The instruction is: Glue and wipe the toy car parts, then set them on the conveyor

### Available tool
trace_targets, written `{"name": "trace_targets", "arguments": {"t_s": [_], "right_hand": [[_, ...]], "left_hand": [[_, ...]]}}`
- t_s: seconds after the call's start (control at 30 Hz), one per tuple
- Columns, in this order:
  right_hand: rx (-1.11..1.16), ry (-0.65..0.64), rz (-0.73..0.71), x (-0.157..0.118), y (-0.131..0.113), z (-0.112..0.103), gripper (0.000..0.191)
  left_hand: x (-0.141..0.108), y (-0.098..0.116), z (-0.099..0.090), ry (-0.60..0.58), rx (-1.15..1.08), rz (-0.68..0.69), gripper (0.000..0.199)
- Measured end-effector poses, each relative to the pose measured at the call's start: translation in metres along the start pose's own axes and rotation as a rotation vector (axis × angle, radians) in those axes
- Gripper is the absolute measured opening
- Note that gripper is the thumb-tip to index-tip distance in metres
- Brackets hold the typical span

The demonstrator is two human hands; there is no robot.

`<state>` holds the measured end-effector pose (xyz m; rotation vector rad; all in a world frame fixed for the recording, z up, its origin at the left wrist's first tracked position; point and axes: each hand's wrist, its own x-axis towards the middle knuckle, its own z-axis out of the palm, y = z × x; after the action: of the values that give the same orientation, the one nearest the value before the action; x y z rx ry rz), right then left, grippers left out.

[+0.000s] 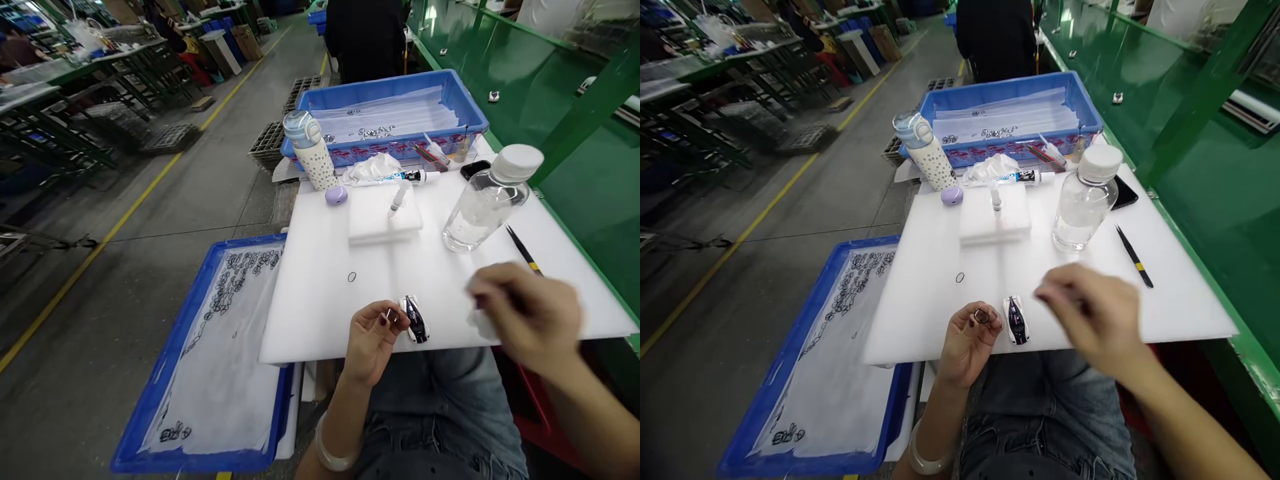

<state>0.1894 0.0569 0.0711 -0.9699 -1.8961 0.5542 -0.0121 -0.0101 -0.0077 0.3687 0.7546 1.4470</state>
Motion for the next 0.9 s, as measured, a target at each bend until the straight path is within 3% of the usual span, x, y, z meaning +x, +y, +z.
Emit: {"name": "trace_targets", "arguments": {"t_s": [0.1, 0.23, 0.4, 0.5, 0.6, 0.7, 0.77, 0.83, 0.9], "right_hand": [[0.054, -0.072, -0.252, -0.013, -0.018, 0.048, 0.013], [-0.118, -0.020, -0.426, -0.021, -0.016, 0.072, 0.012], [-0.223, -0.140, -0.521, -0.020, -0.014, 0.052, 0.011], [-0.243, -0.096, -0.467, -0.013, -0.018, 0.040, 0.011], [-0.207, -0.085, -0.428, -0.012, -0.020, 0.046, 0.010], [-0.195, -0.176, -0.486, -0.015, -0.020, 0.053, 0.013], [-0.184, -0.248, -0.479, -0.018, -0.018, 0.047, 0.015], [-0.145, -0.242, -0.366, -0.022, -0.014, 0.032, 0.011], [-0.079, -0.129, -0.165, -0.027, -0.006, 0.017, 0.014]], "left_hand": [[-0.001, -0.001, -0.001, 0.028, 0.040, 0.000, 0.032], [-0.002, -0.002, 0.002, 0.078, 0.076, 0.013, 0.035], [-0.003, -0.002, 0.007, 0.068, 0.035, 0.053, 0.027], [-0.004, -0.003, 0.007, 0.026, 0.026, 0.075, 0.025], [-0.003, -0.004, 0.006, -0.012, 0.026, 0.099, 0.019], [-0.003, -0.004, 0.005, -0.014, 0.037, 0.112, 0.016], [-0.005, -0.002, 0.004, -0.020, 0.080, 0.134, 0.016], [-0.009, 0.001, 0.001, -0.038, 0.196, 0.174, 0.015], [-0.015, 0.005, -0.002, -0.044, 0.432, 0.263, 0.013]]}}
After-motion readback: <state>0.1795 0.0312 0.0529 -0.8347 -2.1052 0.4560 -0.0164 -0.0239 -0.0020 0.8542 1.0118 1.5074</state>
